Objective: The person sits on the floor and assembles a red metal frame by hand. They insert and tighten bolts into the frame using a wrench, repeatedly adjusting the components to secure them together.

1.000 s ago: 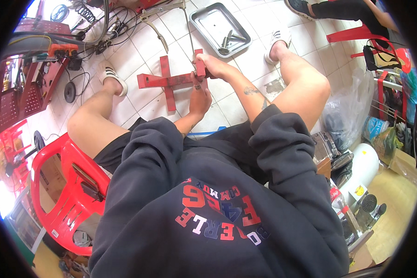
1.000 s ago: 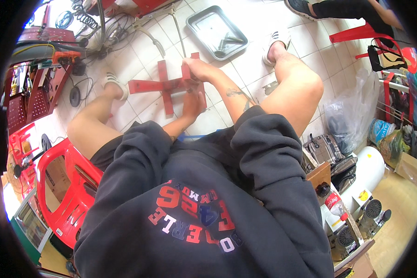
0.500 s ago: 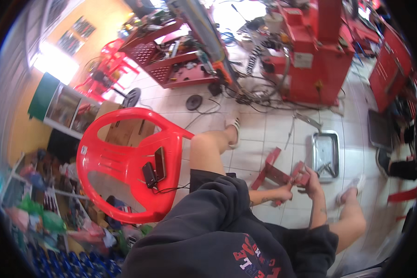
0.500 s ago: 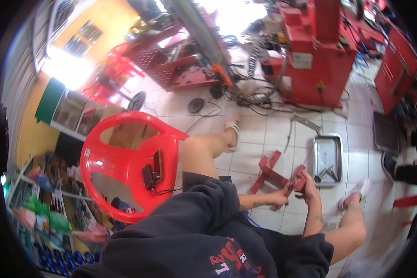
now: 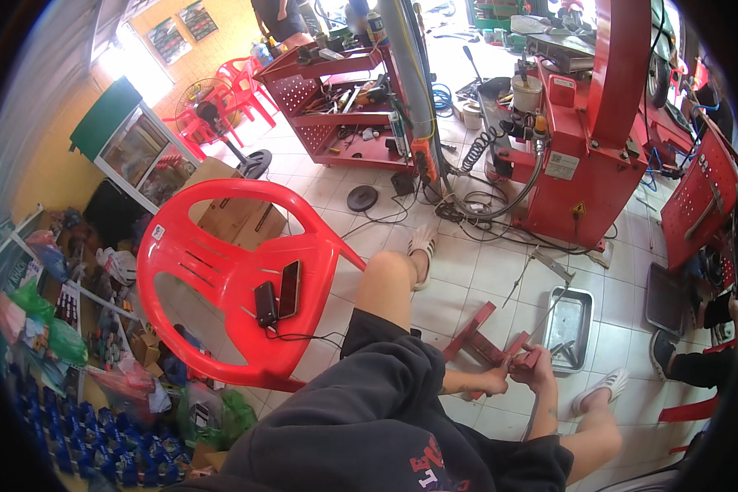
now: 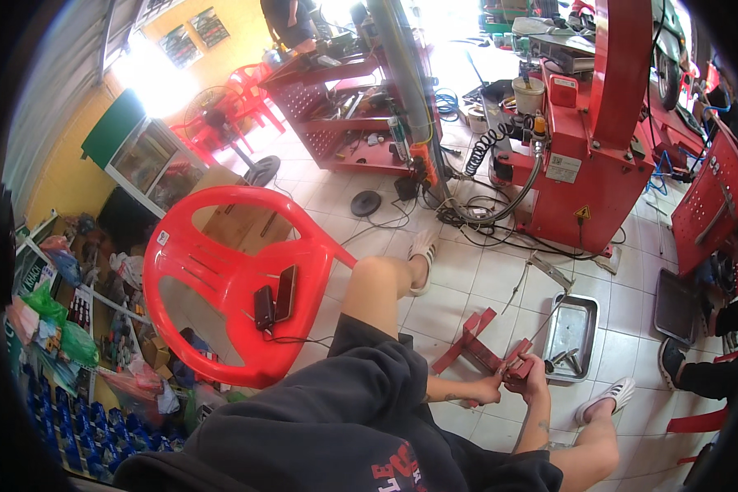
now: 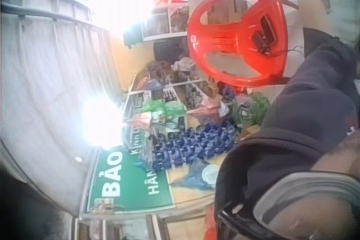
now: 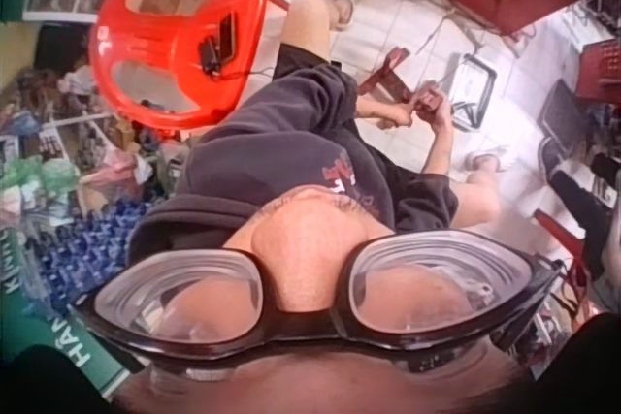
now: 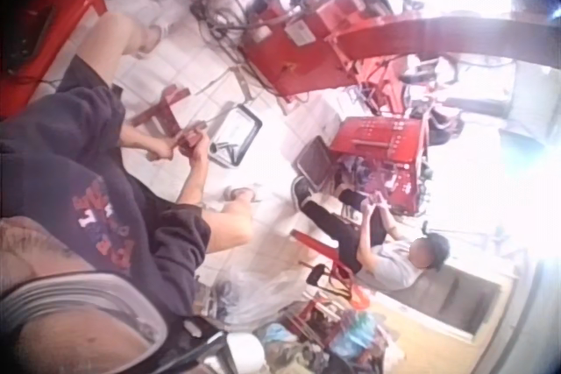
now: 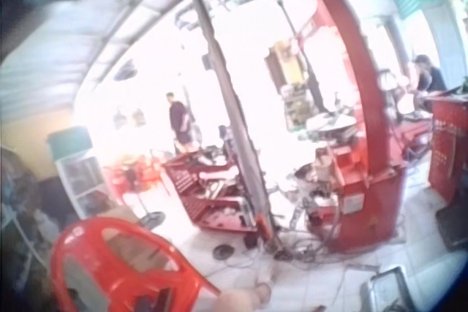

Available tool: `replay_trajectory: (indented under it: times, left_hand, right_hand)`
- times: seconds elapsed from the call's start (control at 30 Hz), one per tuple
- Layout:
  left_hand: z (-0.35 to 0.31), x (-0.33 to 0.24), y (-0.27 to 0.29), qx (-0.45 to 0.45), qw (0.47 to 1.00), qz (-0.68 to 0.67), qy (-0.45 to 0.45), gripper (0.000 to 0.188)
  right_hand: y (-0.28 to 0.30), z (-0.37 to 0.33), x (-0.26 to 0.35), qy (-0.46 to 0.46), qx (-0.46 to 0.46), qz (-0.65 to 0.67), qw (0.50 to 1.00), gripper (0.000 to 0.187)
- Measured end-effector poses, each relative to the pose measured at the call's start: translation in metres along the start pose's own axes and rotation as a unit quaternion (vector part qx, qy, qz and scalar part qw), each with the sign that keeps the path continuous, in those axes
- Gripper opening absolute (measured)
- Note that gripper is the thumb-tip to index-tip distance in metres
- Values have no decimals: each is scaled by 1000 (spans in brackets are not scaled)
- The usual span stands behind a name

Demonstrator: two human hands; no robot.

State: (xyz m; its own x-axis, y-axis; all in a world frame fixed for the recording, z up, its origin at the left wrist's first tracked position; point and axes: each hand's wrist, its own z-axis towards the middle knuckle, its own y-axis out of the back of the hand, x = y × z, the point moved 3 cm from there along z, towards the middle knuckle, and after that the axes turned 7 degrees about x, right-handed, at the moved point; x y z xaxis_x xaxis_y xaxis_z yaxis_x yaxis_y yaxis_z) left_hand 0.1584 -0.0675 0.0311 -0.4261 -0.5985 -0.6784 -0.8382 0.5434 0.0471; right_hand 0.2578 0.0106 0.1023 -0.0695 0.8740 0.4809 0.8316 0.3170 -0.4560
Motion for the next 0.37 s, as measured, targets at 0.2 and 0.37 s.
replay_trajectory:
  times: [0.2, 0.37]
  left_hand:
    - [13, 21, 5, -44, 990, -115, -63, 90]
    - [3, 5, -38, 6, 981, -192, -31, 75]
  right_hand:
    - [-15, 3, 0, 12, -5, 39, 999, 36]
    - [96, 125, -46, 129, 268, 180, 938, 44]
